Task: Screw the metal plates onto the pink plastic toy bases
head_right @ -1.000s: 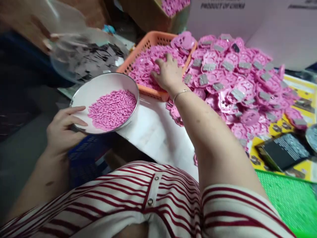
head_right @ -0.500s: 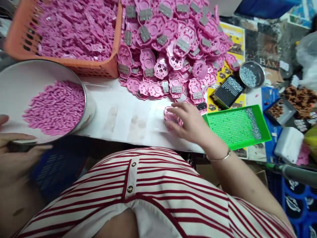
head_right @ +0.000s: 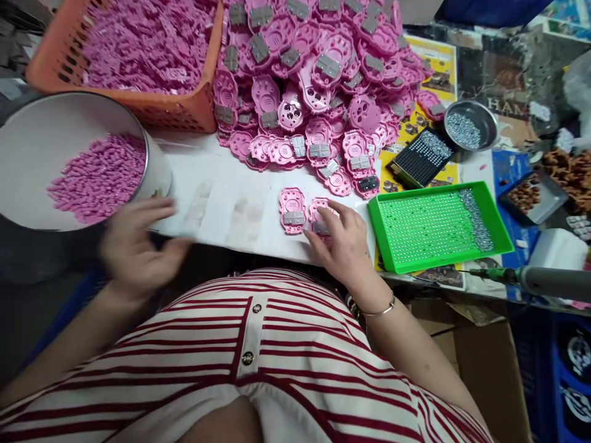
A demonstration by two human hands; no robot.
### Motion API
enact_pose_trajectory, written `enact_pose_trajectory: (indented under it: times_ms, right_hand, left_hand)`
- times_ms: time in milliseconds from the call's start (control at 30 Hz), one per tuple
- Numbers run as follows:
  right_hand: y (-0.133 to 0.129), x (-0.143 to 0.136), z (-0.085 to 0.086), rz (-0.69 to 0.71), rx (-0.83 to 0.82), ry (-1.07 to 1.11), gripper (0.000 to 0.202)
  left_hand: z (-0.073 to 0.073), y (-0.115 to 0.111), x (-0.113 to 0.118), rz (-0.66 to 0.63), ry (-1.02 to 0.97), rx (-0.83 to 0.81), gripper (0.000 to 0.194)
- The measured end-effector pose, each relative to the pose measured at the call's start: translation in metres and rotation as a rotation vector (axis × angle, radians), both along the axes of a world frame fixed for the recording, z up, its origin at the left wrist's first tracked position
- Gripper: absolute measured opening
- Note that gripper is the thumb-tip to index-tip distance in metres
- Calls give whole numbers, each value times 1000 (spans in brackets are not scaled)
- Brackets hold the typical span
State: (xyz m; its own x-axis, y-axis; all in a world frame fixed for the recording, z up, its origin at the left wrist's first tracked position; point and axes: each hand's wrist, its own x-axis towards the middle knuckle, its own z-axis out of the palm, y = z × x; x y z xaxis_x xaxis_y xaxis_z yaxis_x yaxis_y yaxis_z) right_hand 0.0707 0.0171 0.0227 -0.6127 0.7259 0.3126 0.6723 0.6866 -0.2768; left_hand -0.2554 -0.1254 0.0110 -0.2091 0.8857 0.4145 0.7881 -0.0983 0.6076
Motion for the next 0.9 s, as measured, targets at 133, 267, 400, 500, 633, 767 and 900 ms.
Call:
enact_pose_trajectory:
  times_ms: [133,267,400,500,633,767,900]
  right_hand:
    - [-13,16,-9,-65,-66,-137,64]
    - [-14,14,-6,-37,-66,-151,57]
    - [18,6,13,-92,81,-159,42]
    - [57,-7,20,-125,99,-321,39]
    - [85,-19,18,-73,96,-421,31]
    - [80,-9,38,-47,41,-446,39]
    - [74,4,70,1,-230,-498,40]
  left_hand:
    - [-2,80,77,-314,164,-144,87]
    - [-6,115,102,-457,291,-333,79]
    - [-14,117,97,-450,220,-265,85]
    - [-18,121,89,-377,155,-128,76]
    - [-14,128,77,-238,185,-45,56]
    - [-5,143,67,-117,254,-87,43]
    - [0,174,65,-155,283,-117,46]
